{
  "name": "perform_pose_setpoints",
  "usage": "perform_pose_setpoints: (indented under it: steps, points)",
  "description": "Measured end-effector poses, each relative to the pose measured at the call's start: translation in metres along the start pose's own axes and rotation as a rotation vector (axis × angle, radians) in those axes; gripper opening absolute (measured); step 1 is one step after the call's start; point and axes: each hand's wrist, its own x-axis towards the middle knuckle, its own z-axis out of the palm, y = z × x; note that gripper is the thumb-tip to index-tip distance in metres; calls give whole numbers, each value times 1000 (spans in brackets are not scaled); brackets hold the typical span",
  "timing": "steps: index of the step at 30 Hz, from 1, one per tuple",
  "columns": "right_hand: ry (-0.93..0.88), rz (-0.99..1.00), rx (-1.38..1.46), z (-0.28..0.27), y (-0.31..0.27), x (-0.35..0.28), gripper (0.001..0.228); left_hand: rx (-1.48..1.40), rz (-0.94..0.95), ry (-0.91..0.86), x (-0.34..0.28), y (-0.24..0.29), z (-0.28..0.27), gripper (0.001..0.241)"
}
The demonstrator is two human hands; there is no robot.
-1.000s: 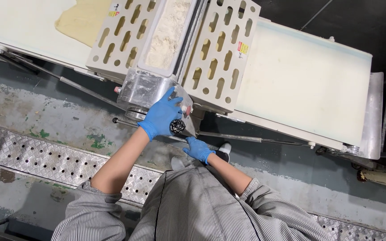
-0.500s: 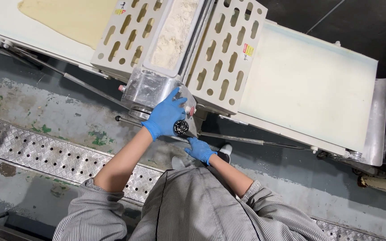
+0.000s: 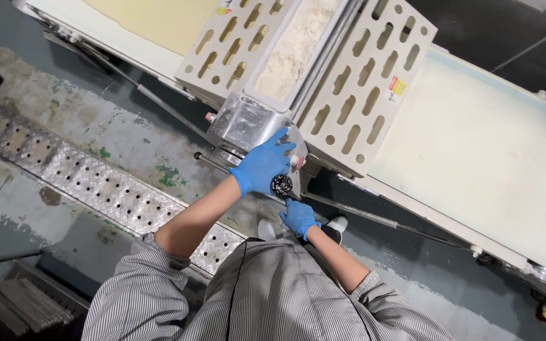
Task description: Flattening and folding dough using a commercial dough sheeter machine.
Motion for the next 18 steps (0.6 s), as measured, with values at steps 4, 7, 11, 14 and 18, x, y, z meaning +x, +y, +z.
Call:
perform_pose_setpoints:
  steps: [4,7,11,14,18]
  points:
    - [-66,60,-65,60,17,33,67,-6,-10,38,1,6,-7,29]
    - [-127,6,-83,50,15,44,76,-13,-41,39,5,10,-16,28]
    - [-174,-116,214,4,15,33,69,22,-57,6,12,16,-29,21]
    - [91,-3,534,-14,43,-6,37,12,-66,-18,10,15,-24,20]
    - [421,48,753,-81,90,-85,21,-11,-76,-64,7,8,-22,20]
